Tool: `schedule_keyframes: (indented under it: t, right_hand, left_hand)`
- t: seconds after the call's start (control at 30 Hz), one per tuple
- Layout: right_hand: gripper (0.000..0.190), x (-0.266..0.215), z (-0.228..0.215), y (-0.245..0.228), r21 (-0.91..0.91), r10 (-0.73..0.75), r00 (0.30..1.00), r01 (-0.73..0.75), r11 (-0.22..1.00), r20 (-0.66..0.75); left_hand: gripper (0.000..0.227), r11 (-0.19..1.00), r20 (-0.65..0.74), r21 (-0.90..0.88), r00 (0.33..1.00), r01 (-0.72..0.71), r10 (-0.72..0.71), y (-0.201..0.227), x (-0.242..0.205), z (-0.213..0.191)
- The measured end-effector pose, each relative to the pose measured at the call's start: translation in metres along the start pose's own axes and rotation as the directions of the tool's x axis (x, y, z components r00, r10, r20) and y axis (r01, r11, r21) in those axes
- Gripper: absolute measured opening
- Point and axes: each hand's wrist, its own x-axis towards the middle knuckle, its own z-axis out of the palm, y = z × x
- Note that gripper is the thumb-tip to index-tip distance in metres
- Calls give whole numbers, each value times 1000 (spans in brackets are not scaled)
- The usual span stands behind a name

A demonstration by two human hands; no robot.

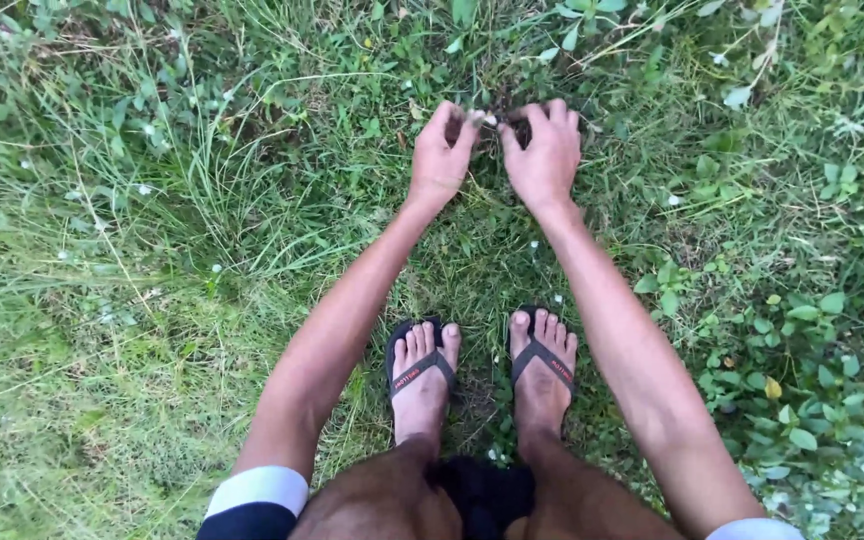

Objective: Pulling weeds and unwanted plants from a grassy area by hand while crouching.

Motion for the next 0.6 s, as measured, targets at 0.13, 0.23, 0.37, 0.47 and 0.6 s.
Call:
schedule_keyframes:
  t: [0.13,0.23,0.37,0.47,0.6]
  right_hand:
    - [19,-9,9,15,-93,-181,978,171,981,-102]
    - [5,-16,8,20,81,-223,932,255,964,-285]
    - [6,-29,4,20,359,13,975,70,931,-224]
    - [7,-37,-4,12,406,52,976,38,913,-210]
    - [6,-43,-6,4,472,49,969,73,879,-241]
  left_hand:
    - [7,948,-54,289,987,-130,152,3,5,-1]
    - [23,824,-23,531,968,-198,248,-22,15,3]
    - [18,772,13,623,989,-125,149,-23,19,16]
    - [23,771,50,623,990,-133,130,-24,24,31]
    - [20,814,33,547,976,-198,215,-41,30,46]
